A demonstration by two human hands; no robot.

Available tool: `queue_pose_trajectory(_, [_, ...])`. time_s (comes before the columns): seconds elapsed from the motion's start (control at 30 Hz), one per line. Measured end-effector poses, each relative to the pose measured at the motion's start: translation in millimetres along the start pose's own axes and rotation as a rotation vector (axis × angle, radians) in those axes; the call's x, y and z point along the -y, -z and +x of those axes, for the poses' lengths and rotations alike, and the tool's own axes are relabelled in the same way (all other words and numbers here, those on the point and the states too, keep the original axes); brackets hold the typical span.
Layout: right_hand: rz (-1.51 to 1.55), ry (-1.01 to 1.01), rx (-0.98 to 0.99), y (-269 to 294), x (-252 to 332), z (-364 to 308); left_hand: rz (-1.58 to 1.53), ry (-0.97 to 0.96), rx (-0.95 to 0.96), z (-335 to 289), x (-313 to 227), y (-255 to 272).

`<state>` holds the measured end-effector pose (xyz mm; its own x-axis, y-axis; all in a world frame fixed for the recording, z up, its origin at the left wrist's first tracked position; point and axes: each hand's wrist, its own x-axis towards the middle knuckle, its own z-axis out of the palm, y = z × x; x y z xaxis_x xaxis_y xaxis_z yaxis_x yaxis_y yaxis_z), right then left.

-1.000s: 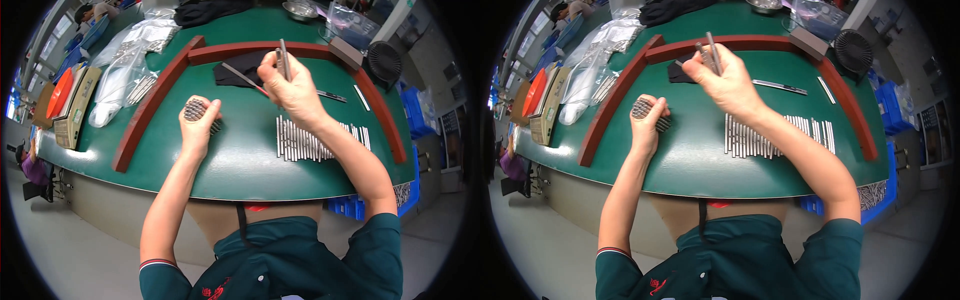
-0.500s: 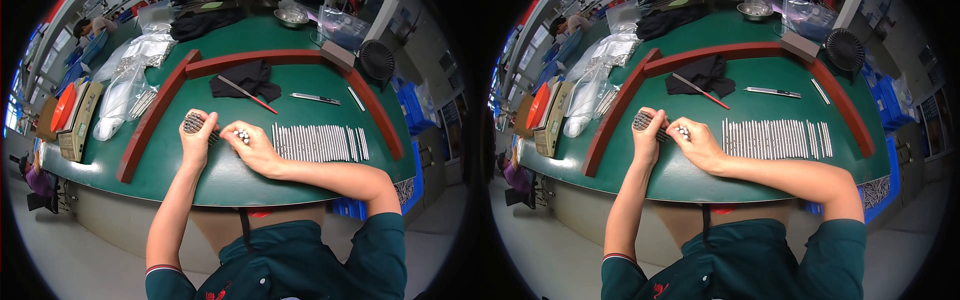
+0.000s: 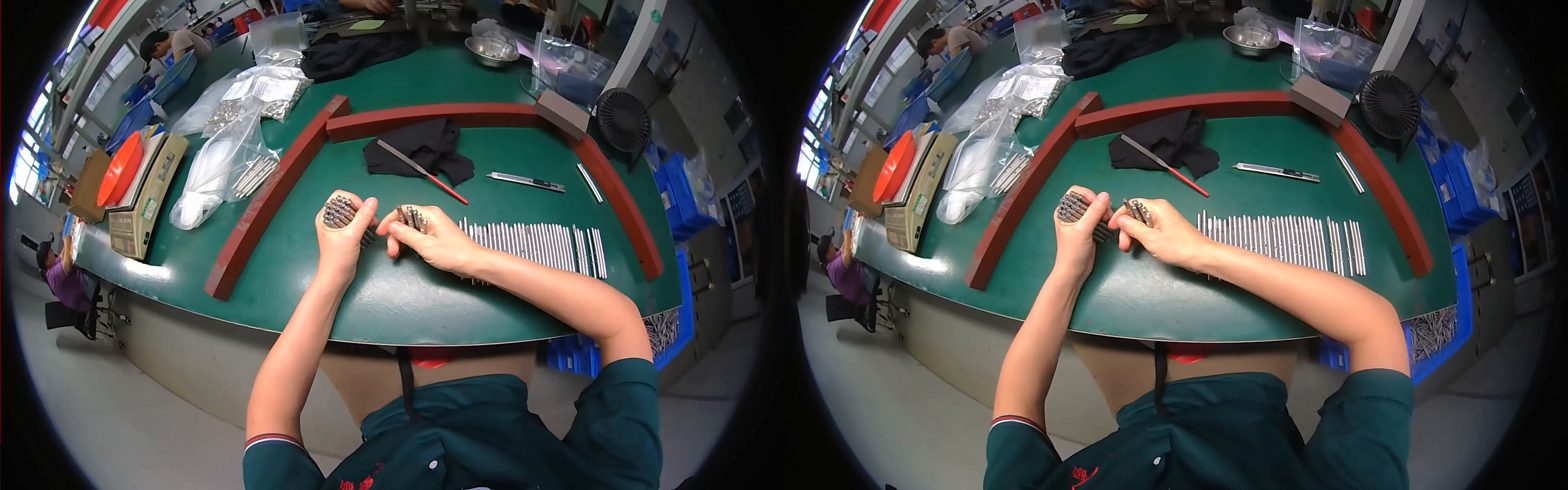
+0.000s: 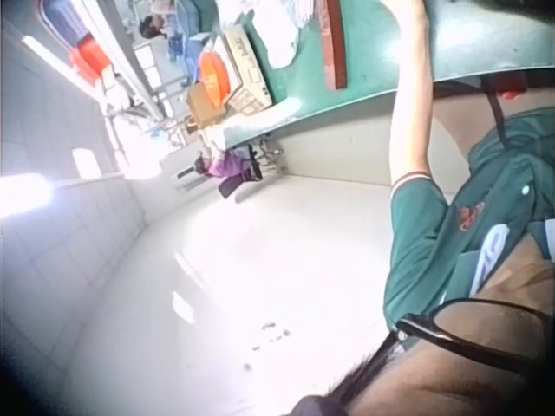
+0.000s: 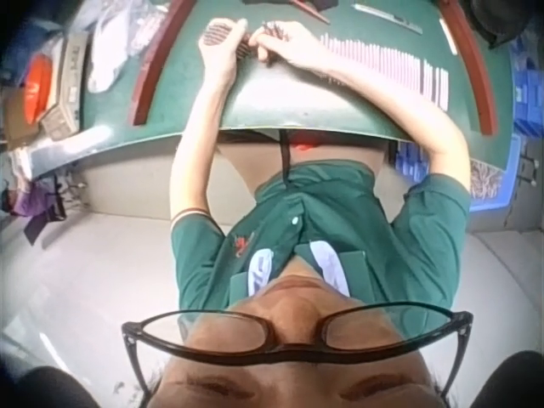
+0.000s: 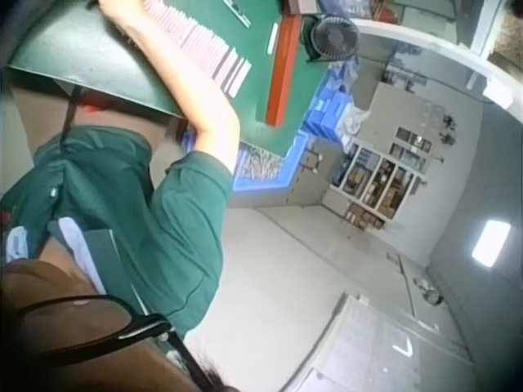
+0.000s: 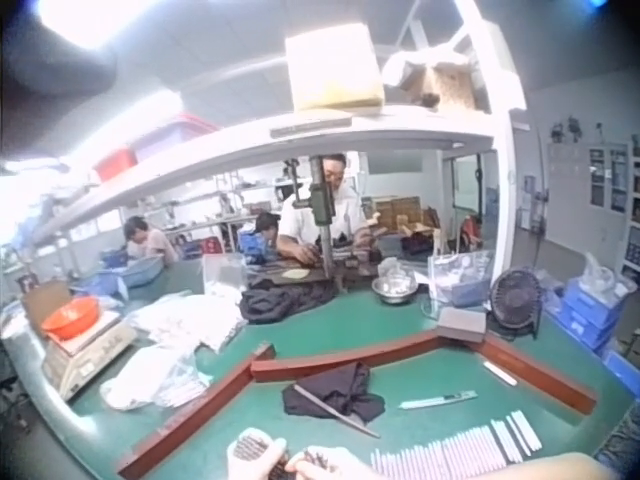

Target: The person gathers metal rods, polishes them with a sanding block, and organizes them into a bundle.

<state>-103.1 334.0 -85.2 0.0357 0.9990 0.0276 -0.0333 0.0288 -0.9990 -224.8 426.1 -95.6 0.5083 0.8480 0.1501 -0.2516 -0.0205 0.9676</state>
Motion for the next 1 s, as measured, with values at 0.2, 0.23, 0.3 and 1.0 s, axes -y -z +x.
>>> queue_pose_trajectory(0.2, [0.395, -0.121, 0.199, 15.9, 12.6, 4.0, 0.024, -0.024, -0.011, -1.7, -1.9, -0.6])
queue_pose_trajectory(0.23, [0.512, -0.162, 0.232, 16.7, 14.7, 3.4, 0.029, -0.028, -0.013, -2.3, -2.3, -0.6])
queue_pose_trajectory(0.3, [0.529, -0.166, 0.252, 18.2, 17.0, 3.2, 0.038, -0.035, -0.018, -2.6, -2.8, -0.8])
queue_pose_trajectory(1.0, [0.596, -0.201, 0.290, 19.4, 19.4, -3.1, -0.008, -0.013, -0.013, -2.2, -2.3, -1.7])
